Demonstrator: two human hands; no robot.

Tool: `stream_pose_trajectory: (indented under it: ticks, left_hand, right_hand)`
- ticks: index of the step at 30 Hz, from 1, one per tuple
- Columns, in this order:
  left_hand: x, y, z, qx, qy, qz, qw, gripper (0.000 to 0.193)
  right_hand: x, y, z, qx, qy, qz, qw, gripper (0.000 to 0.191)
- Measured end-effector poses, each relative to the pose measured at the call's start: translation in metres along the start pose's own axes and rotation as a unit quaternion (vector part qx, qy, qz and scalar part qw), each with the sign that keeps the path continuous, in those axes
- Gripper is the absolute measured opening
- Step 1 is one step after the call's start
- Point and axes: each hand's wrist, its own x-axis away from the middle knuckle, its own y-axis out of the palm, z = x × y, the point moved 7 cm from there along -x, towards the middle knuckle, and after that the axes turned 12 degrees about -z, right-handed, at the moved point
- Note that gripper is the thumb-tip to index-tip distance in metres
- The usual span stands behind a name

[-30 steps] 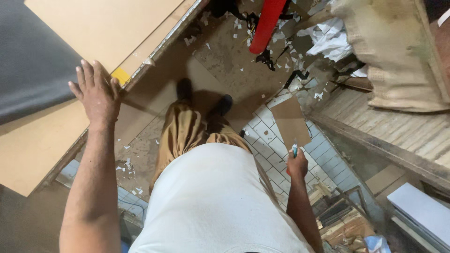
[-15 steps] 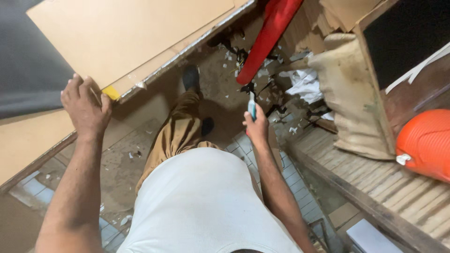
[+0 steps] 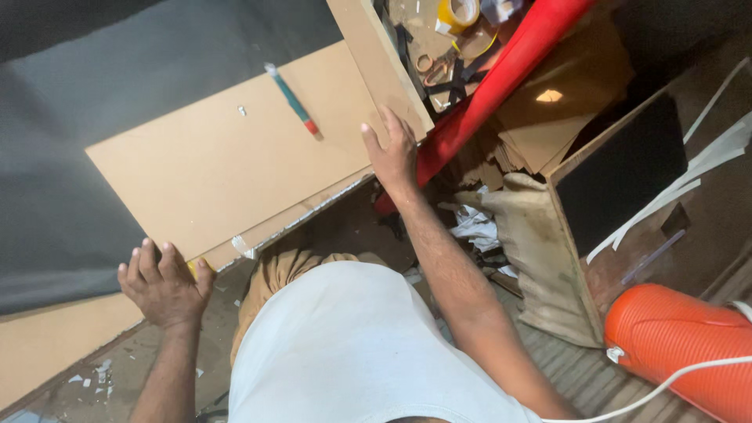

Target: The person unrolls a roll of black fabric across a workbench, smooths and aligns it, and lays a flat cardboard sheet on top as a guide. They hold the sheet steady with one hand and cut the fabric along its edge with a utility knife, repositioning the fabric and sheet to continue cutting.

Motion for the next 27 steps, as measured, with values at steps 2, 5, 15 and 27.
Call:
stream_pose_trajectory:
  ticks: [2,5,15,27]
  left_hand:
    - [-0.002,0.001,-0.001,-0.022,0.0,-0.009,1.0,0.054]
    - [-0.003,0.002,0.0,-0.039,-0.003,-0.018,0.999,0.056]
    - [-0.007,-0.002,0.004,-0.006,-0.014,-0.001,1.0,0.057]
    - [-0.006,-0.002,0.011,-0.013,-0.02,0.006,1.0,0.055]
  right_hand:
    - [-0.005,0.008,0.009,0.064,-0.004,-0.009,0.998,0.067]
    - [-0.003,0.024,0.019,0.133,-0.001,-0.036,0.991,0.072]
    - [-0.037,0.042,0.081,-0.532,0.295,-0.243,0.755,0.032]
    - [-0.024,0.022,0.088,-0.555,0.346,-0.197,0.73,0.047]
